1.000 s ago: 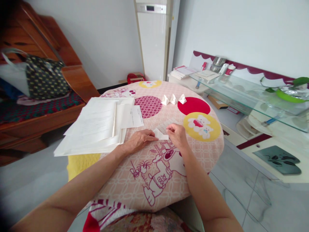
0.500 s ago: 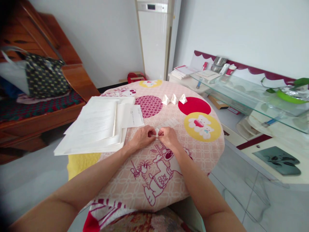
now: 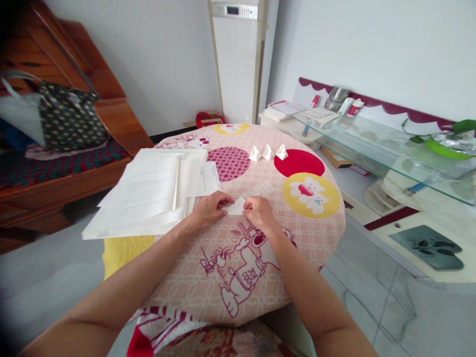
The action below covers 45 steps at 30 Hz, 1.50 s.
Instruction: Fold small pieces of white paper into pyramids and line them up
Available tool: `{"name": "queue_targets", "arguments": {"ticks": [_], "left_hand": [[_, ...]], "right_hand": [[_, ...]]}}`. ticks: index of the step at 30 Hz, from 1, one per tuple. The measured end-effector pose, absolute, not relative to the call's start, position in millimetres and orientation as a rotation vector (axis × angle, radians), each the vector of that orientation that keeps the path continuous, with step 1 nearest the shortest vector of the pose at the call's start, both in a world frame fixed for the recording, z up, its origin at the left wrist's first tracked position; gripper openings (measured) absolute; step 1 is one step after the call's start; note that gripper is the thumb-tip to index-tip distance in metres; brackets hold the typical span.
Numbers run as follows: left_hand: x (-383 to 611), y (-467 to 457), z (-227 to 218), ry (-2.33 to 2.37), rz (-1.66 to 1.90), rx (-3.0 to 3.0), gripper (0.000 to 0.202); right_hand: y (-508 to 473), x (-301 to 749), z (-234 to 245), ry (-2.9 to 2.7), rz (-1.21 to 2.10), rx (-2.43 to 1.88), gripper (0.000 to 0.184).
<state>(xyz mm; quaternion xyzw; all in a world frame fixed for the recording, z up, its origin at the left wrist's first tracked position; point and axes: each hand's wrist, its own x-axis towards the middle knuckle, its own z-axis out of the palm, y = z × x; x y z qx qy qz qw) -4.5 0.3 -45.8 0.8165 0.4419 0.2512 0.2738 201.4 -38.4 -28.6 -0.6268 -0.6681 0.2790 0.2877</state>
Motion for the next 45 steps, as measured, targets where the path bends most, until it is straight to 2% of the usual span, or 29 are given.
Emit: {"name": "queue_targets", "arguments": {"ticks": [5,8,11,14,17,20,22,25,28,34,38,45], "left_hand": [[-17.7,6.0,-41.2,1.069,0.615,2.160,0.058],[-23.8,12.2,-36.2,0.926,0.565,2.091,0.058],[-21.6,19.3,-32.3,0.933,0.555,2.051,0.055],[-11.7,26.1,-28.5,0.984,0.583,2.145,0.043],[-1.2,31.0,-23.8,0.970,0.574,2.214,0.028],[5.2,34.8,-19.3,0.990,0.633,2.163,0.028],[7.4,38.0,-16.9,1.069,0.833,2.079,0.029],[9.3,43.9,-15.6,1.242,1.231,1.843,0.031],[12.2,46.3,-19.6,1.225,1.389,1.603,0.032],[18.7,33.0,-32.0,0.872,1.249,1.133,0.035],[17.9,25.2,-31.1,0.852,1.232,1.106,0.030],[17.4,19.8,-33.1,0.948,1.210,1.181,0.028]], "right_hand": [[-39.0,204.3,-27.9,-1.789,0.665,-1.758,0.012],[-36.7,208.9,-23.6,-1.816,0.609,-1.799,0.024],[-30.4,213.7,-17.7,-1.848,0.639,-1.829,0.023],[-22.1,219.1,-12.2,-1.845,0.793,-1.854,0.014],[-14.8,226.9,-6.9,-1.801,1.053,-1.816,0.014],[-9.3,236.3,0.3,-1.749,1.314,-1.672,0.012],[-5.4,241.0,5.3,-1.679,1.357,-1.556,0.013],[2.5,239.1,8.2,-1.506,1.234,-1.450,0.020],[10.5,222.9,-0.2,-1.309,1.080,-1.380,0.024],[10.6,184.9,-29.9,-1.319,1.124,-1.279,0.025],[3.0,185.3,-30.4,-1.470,1.091,-1.253,0.028],[-0.9,196.4,-29.3,-1.421,0.938,-1.285,0.040]]}}
